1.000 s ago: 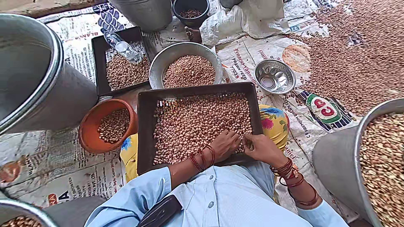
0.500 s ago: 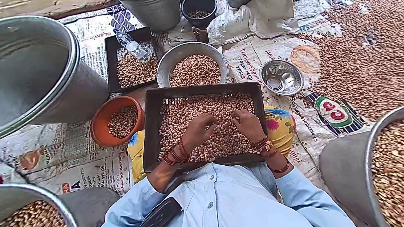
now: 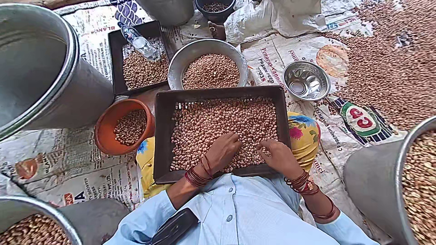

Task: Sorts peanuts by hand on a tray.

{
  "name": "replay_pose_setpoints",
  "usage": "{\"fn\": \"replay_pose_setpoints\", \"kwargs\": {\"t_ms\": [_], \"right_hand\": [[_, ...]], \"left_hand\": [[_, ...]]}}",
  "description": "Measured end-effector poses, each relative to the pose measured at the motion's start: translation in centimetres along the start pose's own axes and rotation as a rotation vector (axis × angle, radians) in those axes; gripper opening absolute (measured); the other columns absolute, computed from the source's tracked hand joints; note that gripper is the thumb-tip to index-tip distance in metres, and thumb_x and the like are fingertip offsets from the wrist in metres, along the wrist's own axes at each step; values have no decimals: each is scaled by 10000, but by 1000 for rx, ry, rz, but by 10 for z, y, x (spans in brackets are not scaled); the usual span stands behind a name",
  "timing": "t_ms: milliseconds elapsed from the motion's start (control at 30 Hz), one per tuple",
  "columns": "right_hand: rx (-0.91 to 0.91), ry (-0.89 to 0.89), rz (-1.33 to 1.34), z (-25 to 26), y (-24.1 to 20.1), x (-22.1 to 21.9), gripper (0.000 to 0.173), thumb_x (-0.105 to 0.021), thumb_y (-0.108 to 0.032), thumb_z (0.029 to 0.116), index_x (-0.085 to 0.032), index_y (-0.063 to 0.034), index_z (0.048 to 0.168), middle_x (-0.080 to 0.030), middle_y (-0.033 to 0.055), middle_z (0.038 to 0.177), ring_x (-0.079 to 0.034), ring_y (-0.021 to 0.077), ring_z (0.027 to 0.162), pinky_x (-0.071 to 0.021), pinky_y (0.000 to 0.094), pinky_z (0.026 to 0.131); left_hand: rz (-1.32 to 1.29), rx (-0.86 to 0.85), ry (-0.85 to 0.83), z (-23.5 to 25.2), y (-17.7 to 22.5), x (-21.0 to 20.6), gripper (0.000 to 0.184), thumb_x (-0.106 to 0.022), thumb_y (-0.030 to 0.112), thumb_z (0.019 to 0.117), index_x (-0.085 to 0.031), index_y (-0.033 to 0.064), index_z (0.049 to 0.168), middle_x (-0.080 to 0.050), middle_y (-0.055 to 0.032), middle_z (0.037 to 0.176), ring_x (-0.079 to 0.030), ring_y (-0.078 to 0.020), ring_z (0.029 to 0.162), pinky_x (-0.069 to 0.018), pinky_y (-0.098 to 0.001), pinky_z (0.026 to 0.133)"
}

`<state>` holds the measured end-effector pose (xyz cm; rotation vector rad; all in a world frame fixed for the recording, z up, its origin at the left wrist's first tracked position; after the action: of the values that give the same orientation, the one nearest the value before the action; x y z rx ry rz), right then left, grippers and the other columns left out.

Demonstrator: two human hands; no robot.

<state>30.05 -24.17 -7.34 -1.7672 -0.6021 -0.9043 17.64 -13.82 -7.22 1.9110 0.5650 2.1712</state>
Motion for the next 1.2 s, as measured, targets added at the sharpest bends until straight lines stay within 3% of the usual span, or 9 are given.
{"fn": "replay_pose_setpoints", "kwargs": {"t_ms": [233,367,567,733,833,900,967,1033,1200], "right_hand": [[-40,-79,-150,-7,-2,-27,228,-663,-190,966,-740,-24,1103,-699,217,1007,-710,395,891,-552,555,727],[-64,-89,-157,-5,-3,-27,239,-660,-206,973,-739,-23,1106,-703,214,1021,-711,390,918,-551,556,743],[-30,47,-180,-7,-5,-28,228,-678,-182,952,-742,0,1073,-699,222,971,-717,399,842,-563,548,680],[-66,-8,-108,-5,0,-32,291,-644,-250,944,-723,-4,1077,-714,202,970,-719,383,878,-547,557,712],[-70,5,234,0,13,-22,208,-619,-235,893,-689,-42,930,-590,43,719,-551,164,635,-442,371,597],[-64,14,621,5,20,-11,112,-511,-138,919,-606,-78,921,-535,-74,714,-492,-1,589,-414,198,555],[-73,43,804,11,23,-2,161,-423,-99,868,-563,-110,948,-553,-103,746,-490,-36,575,-409,152,525],[-84,79,584,17,20,7,185,-486,-92,900,-635,-71,1008,-570,-48,803,-475,3,619,-388,198,569],[42,130,-56,29,-5,-4,219,-642,-155,961,-760,-54,1116,-721,207,981,-719,381,890,-567,537,762]], "left_hand": [[-292,181,160,0,-25,30,213,-539,88,898,-698,18,1022,-684,-139,905,-636,-245,715,-539,-399,654],[-263,115,-90,13,-7,5,212,-550,68,1001,-715,21,1127,-698,-202,1015,-709,-366,883,-576,-525,762],[-99,99,-215,24,2,-14,243,-491,78,1044,-700,-7,1132,-671,-237,1063,-698,-408,971,-576,-534,764],[-418,193,24,13,-26,16,241,-579,187,1000,-710,-3,1072,-690,-139,913,-633,-218,771,-534,-381,731],[-502,232,71,-3,-38,32,262,-498,146,940,-692,16,1059,-665,-79,873,-573,-113,727,-482,-287,677],[-404,196,-19,-12,-29,28,199,-578,115,944,-720,21,1047,-680,-125,863,-610,-225,722,-521,-412,686],[-273,219,-181,-19,-17,17,180,-626,133,983,-737,32,1082,-723,-184,987,-705,-356,872,-557,-543,786],[-174,240,-248,-23,-12,8,195,-618,134,991,-739,35,1107,-718,-202,1019,-716,-397,913,-559,-575,768],[-52,230,-255,-24,-3,1,209,-579,142,1015,-727,8,1075,-696,-211,985,-712,-397,912,-568,-541,728]]}}
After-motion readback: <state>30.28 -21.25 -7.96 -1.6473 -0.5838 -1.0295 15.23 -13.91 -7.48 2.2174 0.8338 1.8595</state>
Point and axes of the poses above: each hand's wrist, its own z-axis towards the middle knuckle, its own x-axis out of the back of the hand, y = z × x, the point moved 8 cm from there along z, towards the middle knuckle
